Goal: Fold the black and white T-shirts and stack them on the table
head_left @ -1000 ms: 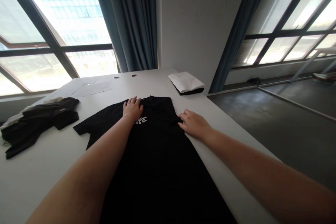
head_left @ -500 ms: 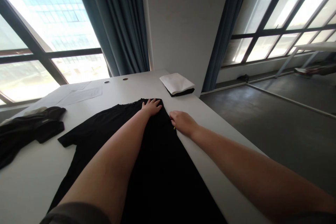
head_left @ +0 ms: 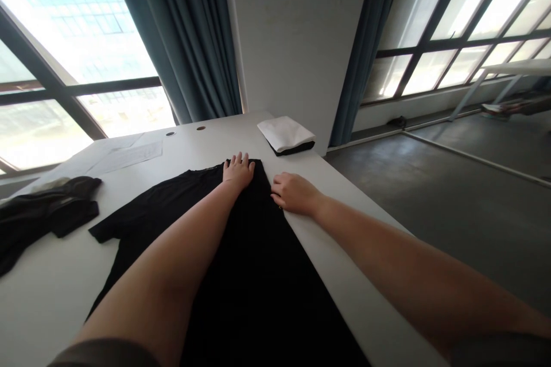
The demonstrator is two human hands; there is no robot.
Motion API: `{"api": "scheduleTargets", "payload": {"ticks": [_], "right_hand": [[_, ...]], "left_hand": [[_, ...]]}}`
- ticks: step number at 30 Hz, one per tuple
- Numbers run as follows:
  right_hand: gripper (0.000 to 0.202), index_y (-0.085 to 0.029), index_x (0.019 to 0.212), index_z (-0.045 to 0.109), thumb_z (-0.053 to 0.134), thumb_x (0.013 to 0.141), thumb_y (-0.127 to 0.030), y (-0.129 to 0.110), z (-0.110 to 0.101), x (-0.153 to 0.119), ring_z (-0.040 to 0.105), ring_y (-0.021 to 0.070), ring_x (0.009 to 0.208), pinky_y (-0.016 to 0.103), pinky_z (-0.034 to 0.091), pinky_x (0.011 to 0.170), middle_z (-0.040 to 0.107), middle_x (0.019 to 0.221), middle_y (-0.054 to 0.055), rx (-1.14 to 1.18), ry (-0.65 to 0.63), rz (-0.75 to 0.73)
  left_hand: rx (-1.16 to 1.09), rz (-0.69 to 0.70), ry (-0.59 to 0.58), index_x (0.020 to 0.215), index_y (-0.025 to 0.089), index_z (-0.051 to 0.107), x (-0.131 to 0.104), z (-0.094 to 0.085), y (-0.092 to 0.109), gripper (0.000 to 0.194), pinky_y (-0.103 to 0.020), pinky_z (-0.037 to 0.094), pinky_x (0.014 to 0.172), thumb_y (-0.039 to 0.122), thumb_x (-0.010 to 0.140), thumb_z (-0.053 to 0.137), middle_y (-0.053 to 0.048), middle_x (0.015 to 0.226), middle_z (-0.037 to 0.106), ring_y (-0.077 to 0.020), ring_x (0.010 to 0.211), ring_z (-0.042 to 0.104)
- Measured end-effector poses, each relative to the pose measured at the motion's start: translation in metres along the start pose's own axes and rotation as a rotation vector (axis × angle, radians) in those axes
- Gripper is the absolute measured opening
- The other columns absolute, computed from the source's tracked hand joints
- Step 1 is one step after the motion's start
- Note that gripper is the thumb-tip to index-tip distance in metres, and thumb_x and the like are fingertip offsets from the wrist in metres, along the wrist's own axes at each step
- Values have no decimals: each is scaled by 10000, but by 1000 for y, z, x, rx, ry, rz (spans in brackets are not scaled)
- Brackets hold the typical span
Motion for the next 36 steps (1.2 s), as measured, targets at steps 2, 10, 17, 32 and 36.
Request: {"api": "scheduleTargets", "payload": {"ticks": [2, 10, 17, 32, 36], "right_hand": [[361, -96, 1250, 749, 525, 1062, -308, -5, -2, 0, 640, 301, 1209, 398, 467, 1071, 708, 1285, 198, 51, 93, -15], [739, -191, 1659, 418, 524, 1040, -580, -37, 49, -5, 302, 354, 1606, 579, 224, 1299, 293, 1742, 180, 242, -179, -182], [722, -210, 1664, 416, 473, 1051, -587, -37, 55, -4, 313, 353, 1599, 613, 211, 1296, 300, 1735, 179, 199, -182, -118], [633, -216, 1597, 538, 480, 1054, -536, -32, 59, 6, 415, 363, 1551, 610, 271, 1292, 420, 1686, 164, 191, -88, -153], [639, -231, 1599, 538, 476, 1053, -557, -32, 59, 6, 412, 362, 1553, 600, 287, 1293, 433, 1683, 147, 212, -84, -164]], "left_hand": [[28, 2, -11, 1696, 213, 319, -27, -11, -16, 696, -608, 182, 1302, 530, 1082, 242, -118, 1789, 196, -351, 1643, 191], [220, -181, -61, 1686, 360, 352, -209, -29, -201, 675, -611, 272, 1265, 578, 1048, 372, -63, 1773, 257, -383, 1627, 237], [153, -505, 96, 1638, 235, 459, -272, -57, -291, 672, -515, 352, 1245, 546, 1060, 314, -142, 1714, 387, -350, 1563, 386], [-38, -574, 188, 1351, 293, 687, -268, -76, -295, 507, -460, 524, 989, 541, 1054, 361, -100, 1181, 792, -351, 1154, 713], [-115, -551, 277, 1263, 282, 714, -268, -76, -300, 386, -414, 537, 980, 471, 995, 509, -75, 1128, 795, -321, 1127, 721]]}}
Point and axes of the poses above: each hand's wrist, its own x-axis towards the middle knuckle, its own z-axis out of the palm, y = z × x, the point moved 7 cm from there along x, towards the middle knuckle
